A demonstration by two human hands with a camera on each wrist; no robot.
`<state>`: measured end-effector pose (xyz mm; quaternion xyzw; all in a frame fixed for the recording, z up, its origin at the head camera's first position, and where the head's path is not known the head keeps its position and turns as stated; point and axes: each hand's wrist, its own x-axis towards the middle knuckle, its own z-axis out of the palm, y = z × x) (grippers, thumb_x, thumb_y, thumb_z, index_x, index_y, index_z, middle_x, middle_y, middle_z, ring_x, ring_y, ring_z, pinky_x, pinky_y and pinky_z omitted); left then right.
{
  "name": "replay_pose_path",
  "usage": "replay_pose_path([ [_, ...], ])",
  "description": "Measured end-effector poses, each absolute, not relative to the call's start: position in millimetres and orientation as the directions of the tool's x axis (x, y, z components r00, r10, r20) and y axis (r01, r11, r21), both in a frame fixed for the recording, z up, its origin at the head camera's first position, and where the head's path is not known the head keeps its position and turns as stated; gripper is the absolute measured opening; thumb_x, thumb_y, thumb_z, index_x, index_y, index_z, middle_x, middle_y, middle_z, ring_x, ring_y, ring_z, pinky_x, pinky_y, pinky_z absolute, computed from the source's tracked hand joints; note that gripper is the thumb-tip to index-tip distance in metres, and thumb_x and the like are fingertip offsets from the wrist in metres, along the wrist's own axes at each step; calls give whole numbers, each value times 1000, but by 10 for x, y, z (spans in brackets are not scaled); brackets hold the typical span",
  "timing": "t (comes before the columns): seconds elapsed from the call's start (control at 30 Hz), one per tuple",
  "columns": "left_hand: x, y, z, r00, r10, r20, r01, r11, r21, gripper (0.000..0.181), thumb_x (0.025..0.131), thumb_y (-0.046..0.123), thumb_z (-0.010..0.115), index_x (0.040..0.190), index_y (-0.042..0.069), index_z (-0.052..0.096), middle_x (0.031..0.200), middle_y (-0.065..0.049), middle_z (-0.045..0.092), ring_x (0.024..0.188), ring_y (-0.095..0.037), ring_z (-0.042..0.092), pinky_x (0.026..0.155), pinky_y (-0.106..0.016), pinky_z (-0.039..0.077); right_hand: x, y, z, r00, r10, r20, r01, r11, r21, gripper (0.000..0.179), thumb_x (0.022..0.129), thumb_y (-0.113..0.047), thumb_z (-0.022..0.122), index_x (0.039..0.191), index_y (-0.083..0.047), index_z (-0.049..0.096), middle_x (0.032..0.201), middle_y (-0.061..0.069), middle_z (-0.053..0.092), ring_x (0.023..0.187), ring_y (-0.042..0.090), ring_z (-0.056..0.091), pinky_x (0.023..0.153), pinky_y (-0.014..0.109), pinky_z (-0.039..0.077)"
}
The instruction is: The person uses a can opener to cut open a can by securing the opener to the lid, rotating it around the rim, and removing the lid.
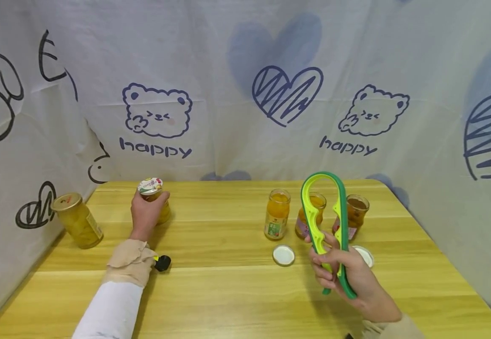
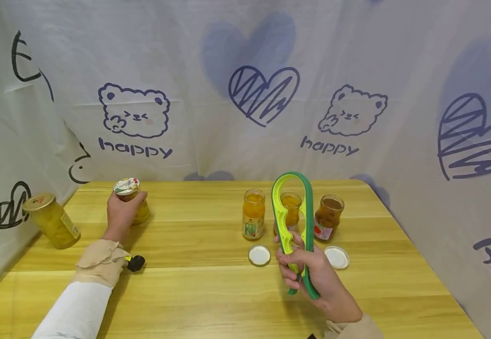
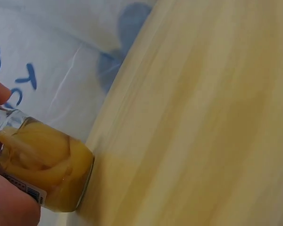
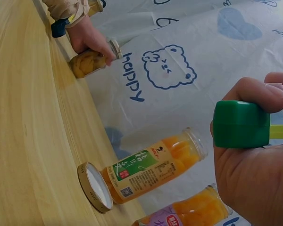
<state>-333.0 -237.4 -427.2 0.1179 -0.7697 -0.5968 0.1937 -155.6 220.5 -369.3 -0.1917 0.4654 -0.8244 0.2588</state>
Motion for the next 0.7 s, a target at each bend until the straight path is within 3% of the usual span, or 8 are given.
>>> replay_pose_path([
  [0.7, -3293, -1861, -4309, -975, -170, 142, 92, 270, 958, 66, 94, 26, 73, 147, 0, 44, 146, -23, 54, 134, -34, 54, 118, -49, 45, -1545, 2168, -3666, -806, -590, 47, 235, -392, -890, 34, 105, 0, 33, 132, -13, 48, 96, -5, 60, 64, 10, 36, 55, 19, 37],
])
